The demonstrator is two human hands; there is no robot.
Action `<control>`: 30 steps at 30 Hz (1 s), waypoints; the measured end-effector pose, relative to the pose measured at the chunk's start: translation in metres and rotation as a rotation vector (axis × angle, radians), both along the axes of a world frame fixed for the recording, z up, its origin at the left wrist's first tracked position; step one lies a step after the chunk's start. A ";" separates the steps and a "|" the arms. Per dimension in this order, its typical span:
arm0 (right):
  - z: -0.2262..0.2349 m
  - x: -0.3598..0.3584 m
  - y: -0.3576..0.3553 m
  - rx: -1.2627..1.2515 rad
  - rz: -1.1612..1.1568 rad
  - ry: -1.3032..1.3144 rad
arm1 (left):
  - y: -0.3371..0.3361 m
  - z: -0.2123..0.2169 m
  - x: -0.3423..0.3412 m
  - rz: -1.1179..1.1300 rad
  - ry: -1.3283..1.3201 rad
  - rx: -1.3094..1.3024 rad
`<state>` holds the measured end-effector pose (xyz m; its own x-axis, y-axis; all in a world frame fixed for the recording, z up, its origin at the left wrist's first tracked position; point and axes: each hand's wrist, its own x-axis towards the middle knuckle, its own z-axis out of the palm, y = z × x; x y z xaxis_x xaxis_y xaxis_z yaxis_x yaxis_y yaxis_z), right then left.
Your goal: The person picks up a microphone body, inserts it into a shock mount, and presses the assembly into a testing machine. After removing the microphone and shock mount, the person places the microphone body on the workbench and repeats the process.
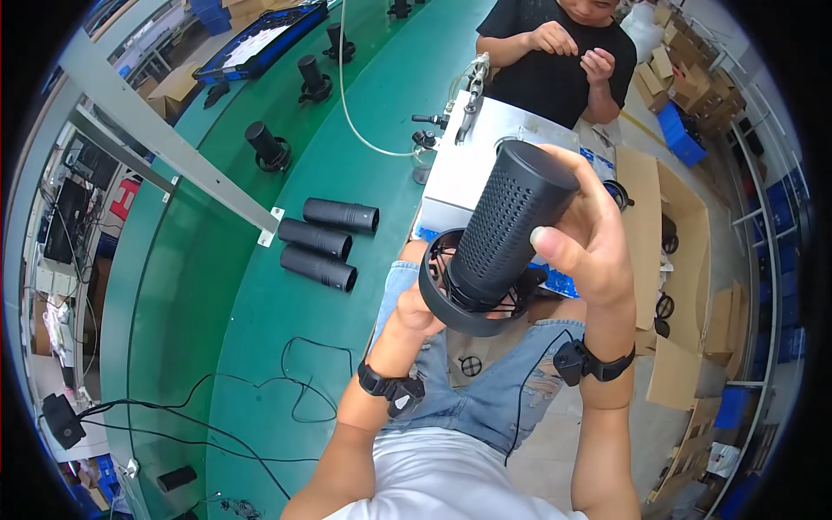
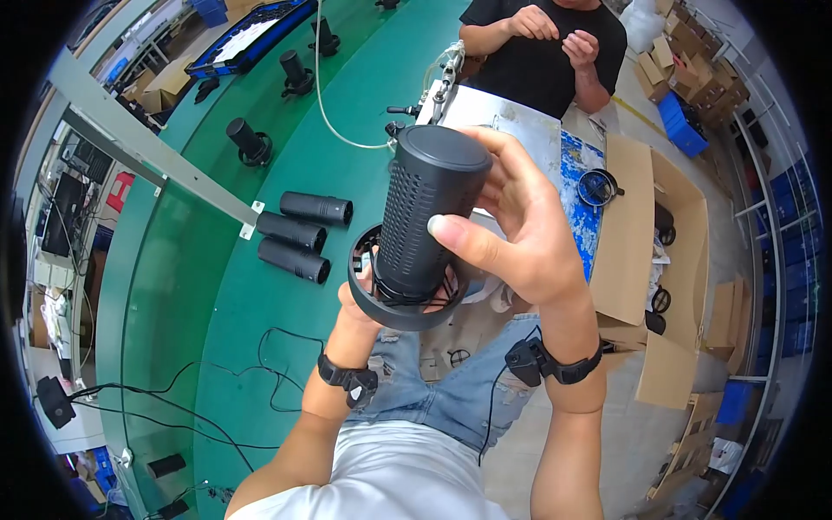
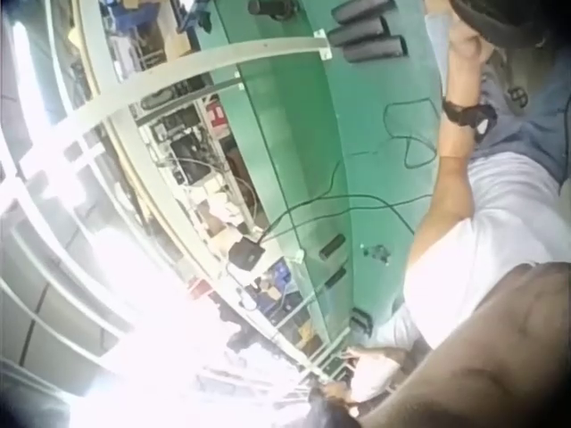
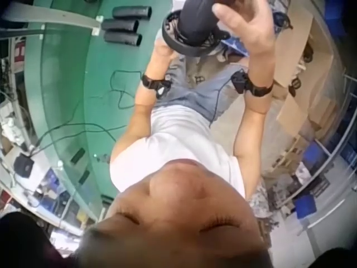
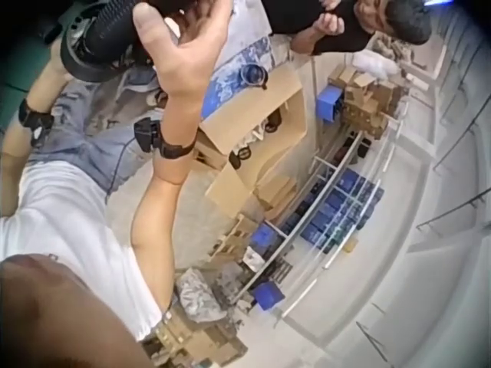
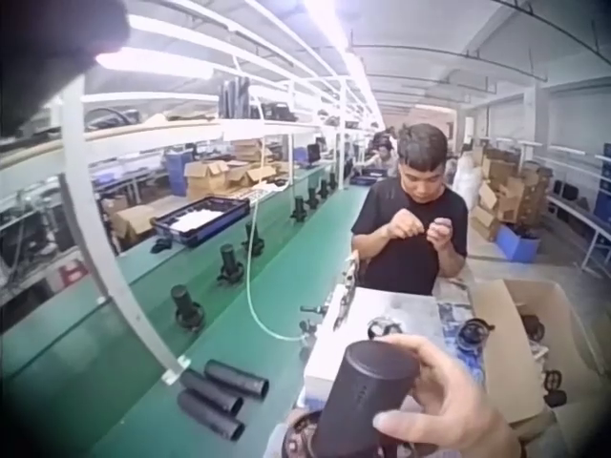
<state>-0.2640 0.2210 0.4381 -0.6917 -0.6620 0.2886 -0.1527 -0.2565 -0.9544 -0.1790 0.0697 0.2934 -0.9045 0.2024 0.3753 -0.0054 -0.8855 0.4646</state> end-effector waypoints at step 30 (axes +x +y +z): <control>-0.009 0.009 0.001 -0.019 -0.294 0.323 | 0.032 -0.007 0.016 0.142 -0.142 0.029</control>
<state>-0.2551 0.2219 0.4287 -0.7224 -0.4426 0.5312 -0.5117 -0.1744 -0.8413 -0.1630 0.1012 0.2867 -0.9674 0.0603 0.2460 0.0568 -0.8949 0.4427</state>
